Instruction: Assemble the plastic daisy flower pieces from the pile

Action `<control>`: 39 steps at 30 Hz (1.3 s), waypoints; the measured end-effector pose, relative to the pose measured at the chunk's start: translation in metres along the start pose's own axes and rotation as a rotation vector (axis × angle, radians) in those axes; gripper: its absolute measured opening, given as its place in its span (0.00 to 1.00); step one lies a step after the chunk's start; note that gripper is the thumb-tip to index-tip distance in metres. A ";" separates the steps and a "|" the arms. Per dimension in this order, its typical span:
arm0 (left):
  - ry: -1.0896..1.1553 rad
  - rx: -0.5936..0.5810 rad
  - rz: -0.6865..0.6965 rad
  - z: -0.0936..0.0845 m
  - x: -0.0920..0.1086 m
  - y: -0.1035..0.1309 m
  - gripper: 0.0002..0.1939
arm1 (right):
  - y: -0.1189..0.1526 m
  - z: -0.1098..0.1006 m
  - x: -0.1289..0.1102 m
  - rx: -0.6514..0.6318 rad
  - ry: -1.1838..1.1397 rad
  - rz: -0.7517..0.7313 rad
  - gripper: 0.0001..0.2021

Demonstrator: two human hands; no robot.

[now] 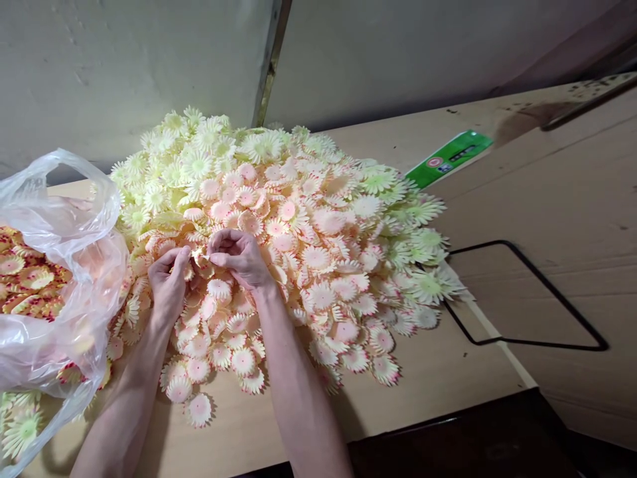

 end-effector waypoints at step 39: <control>-0.015 0.022 0.081 -0.003 0.001 -0.001 0.17 | 0.003 0.007 0.008 -0.153 0.036 -0.029 0.10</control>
Point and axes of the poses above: each hand's wrist, its own y-axis away from the middle knuckle, its own z-axis out of the palm, x = y × z, the point moved 4 cm from there along -y, towards the middle knuckle, and after that the axes turned 10 degrees about -z, right-handed, at the moved point
